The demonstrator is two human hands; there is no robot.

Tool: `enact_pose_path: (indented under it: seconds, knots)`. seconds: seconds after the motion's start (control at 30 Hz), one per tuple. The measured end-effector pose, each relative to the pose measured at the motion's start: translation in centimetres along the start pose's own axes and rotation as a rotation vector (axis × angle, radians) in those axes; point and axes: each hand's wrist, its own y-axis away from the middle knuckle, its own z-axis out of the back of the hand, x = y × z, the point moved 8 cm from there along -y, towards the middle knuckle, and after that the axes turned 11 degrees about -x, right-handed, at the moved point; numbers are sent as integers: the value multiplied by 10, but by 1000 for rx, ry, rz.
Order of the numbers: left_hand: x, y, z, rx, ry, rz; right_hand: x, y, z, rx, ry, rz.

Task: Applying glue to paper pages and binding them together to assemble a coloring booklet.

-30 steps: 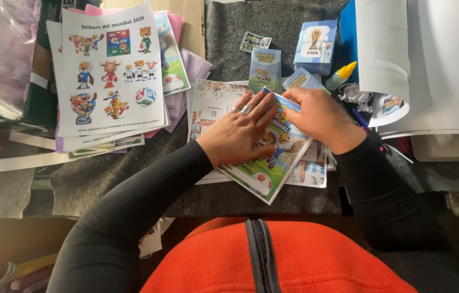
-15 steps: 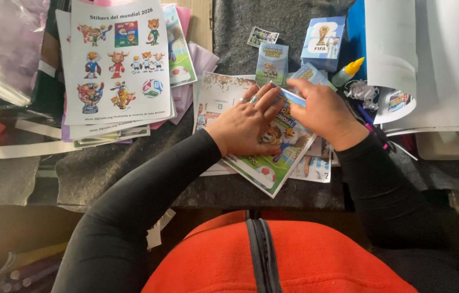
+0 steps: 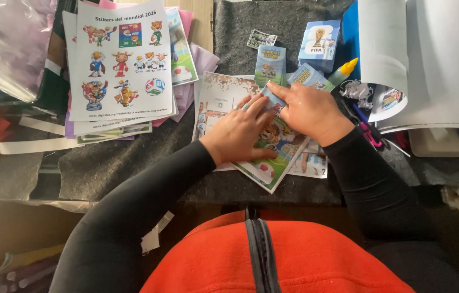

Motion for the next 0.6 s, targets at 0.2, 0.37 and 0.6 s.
enact_pose_path:
  seconds: [0.2,0.37,0.6]
  knots:
    - [-13,35,20,-82,113,75,4,-1,5,17,29,-10]
    - [-22,65,34,-90,74,97,4,0,5,20,21,-16]
    - [-30,96,51,-44,62,146,3,1,2,13,49,7]
